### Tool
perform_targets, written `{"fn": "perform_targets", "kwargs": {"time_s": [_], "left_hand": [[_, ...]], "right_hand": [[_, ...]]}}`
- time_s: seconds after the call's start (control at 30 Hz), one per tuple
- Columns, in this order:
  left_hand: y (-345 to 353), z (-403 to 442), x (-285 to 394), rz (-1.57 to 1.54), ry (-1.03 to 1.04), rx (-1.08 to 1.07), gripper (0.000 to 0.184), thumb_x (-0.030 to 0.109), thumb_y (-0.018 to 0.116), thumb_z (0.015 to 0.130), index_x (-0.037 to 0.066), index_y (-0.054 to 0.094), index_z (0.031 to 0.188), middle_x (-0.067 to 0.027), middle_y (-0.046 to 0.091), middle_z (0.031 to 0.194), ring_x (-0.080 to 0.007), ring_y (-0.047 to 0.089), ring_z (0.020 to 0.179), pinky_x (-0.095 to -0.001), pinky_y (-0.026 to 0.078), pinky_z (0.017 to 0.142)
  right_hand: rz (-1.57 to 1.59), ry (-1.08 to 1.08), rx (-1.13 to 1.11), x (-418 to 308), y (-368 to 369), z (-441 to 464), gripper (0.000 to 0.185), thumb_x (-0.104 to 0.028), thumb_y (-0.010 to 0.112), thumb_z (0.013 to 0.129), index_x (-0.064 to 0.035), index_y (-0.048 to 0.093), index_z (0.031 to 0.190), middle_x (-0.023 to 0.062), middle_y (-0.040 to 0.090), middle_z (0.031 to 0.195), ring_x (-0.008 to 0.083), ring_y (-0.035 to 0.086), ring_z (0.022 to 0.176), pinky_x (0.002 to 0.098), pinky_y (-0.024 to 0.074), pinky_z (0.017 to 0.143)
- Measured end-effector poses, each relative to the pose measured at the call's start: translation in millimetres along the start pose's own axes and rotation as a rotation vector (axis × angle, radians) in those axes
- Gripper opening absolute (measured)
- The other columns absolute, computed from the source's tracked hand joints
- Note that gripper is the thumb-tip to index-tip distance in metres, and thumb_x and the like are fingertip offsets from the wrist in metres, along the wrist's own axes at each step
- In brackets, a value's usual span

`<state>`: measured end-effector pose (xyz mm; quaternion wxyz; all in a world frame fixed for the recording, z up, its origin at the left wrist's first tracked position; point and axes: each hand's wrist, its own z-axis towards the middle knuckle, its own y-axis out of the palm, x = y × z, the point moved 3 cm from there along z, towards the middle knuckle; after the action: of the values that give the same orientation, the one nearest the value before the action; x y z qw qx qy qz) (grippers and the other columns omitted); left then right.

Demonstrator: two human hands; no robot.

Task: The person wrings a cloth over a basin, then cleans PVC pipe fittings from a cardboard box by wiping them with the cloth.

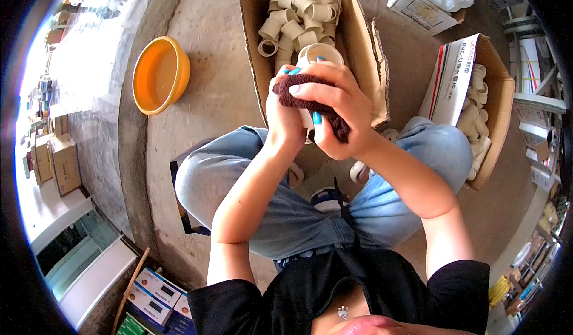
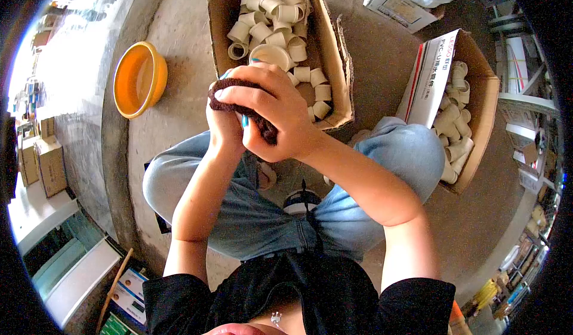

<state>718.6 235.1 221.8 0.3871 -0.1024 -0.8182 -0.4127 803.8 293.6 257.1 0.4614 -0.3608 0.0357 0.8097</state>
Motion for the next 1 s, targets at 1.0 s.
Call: {"fn": "perform_targets", "kwargs": {"time_s": [1.0], "left_hand": [[-9,13,-27,-0.286,-0.134,-0.108,0.052,0.050,0.024,0.092,0.006,0.050,0.102,-0.0084,0.056,0.096,-0.0194,0.055,0.090,-0.0330,0.044,0.083]], "right_hand": [[-0.698,0.120,-0.219,-21,14,5,0.060,-0.051,0.045,0.082,-0.0032,0.047,0.119,0.0229,0.041,0.125,0.0384,0.041,0.113,0.0498,0.0271,0.095]]}}
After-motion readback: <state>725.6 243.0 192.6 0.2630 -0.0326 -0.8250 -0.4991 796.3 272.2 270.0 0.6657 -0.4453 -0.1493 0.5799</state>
